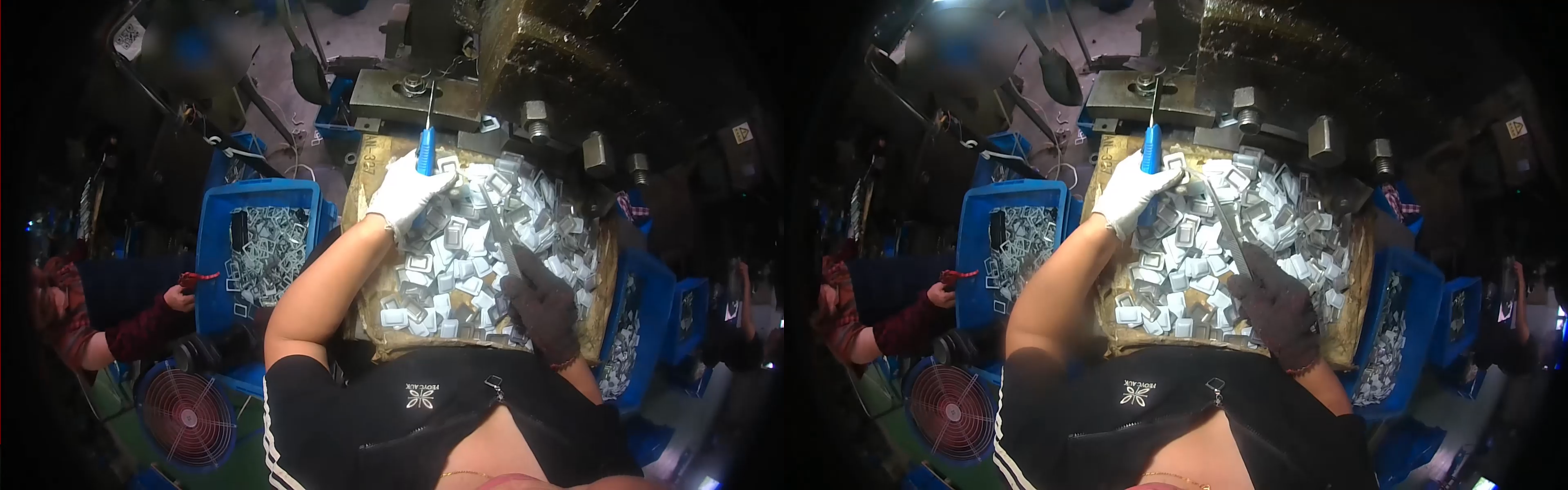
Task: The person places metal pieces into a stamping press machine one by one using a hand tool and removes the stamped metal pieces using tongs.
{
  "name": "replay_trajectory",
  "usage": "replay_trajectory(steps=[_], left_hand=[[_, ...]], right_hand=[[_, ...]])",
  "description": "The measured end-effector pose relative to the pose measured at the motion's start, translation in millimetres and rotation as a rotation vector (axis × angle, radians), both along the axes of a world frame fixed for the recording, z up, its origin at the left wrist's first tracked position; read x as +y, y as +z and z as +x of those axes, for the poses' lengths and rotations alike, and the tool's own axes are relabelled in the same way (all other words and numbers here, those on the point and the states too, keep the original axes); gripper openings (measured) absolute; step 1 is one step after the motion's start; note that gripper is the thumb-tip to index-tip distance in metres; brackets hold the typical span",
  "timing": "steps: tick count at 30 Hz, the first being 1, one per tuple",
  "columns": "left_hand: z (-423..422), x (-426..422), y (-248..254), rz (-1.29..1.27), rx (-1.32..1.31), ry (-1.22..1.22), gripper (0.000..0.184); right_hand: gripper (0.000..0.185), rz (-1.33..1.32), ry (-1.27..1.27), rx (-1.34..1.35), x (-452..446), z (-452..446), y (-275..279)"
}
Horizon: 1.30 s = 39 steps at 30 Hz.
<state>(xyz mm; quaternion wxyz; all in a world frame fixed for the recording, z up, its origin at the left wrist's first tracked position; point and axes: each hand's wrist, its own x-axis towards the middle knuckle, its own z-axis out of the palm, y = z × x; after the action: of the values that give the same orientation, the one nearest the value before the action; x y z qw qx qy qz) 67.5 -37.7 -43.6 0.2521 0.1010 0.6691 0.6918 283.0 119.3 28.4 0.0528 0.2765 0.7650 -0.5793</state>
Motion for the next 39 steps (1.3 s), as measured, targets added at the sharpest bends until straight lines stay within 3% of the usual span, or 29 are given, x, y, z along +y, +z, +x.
replay_trajectory(steps=[4,7,12,14,18,20,22,23,26,29,36,39], left_hand=[[4,0,7,-0.054,0.020,-0.021,0.028],[7,-1,18,0.104,-0.199,-0.128,0.026],[-23,12,12,-0.319,0.148,-0.235,0.027],[-51,22,17,-0.597,0.721,-0.326,0.032],[-66,60,77,-0.883,0.785,-0.436,0.035],[-68,71,78,-0.736,0.765,-0.456,0.035],[-58,71,61,-0.612,0.486,-0.431,0.033],[-53,69,43,-0.561,0.486,-0.404,0.028],[-34,53,16,-0.100,-0.083,-0.297,0.024],[-24,37,20,0.030,-0.091,-0.239,0.023],[-15,19,30,-0.021,0.021,-0.191,0.029],[-23,19,27,-0.176,0.417,-0.188,0.039]], right_hand=[[0.049,-0.004,0.023,0.002,4,3,-2],[0.046,-0.034,0.004,0.014,5,2,-1],[0.044,0.097,-0.079,0.080,21,4,-3],[0.044,0.132,-0.163,0.088,28,2,10],[0.045,0.097,-0.295,0.161,43,9,14],[0.046,0.096,-0.294,0.165,48,13,14],[0.044,0.179,-0.215,0.140,51,20,9],[0.043,0.217,-0.171,0.127,52,22,5],[0.041,0.229,-0.077,0.179,47,21,-2],[0.038,0.366,0.017,0.212,41,19,-6],[0.044,0.476,0.167,0.370,39,21,-17],[0.043,0.467,0.189,0.398,38,23,-19]])
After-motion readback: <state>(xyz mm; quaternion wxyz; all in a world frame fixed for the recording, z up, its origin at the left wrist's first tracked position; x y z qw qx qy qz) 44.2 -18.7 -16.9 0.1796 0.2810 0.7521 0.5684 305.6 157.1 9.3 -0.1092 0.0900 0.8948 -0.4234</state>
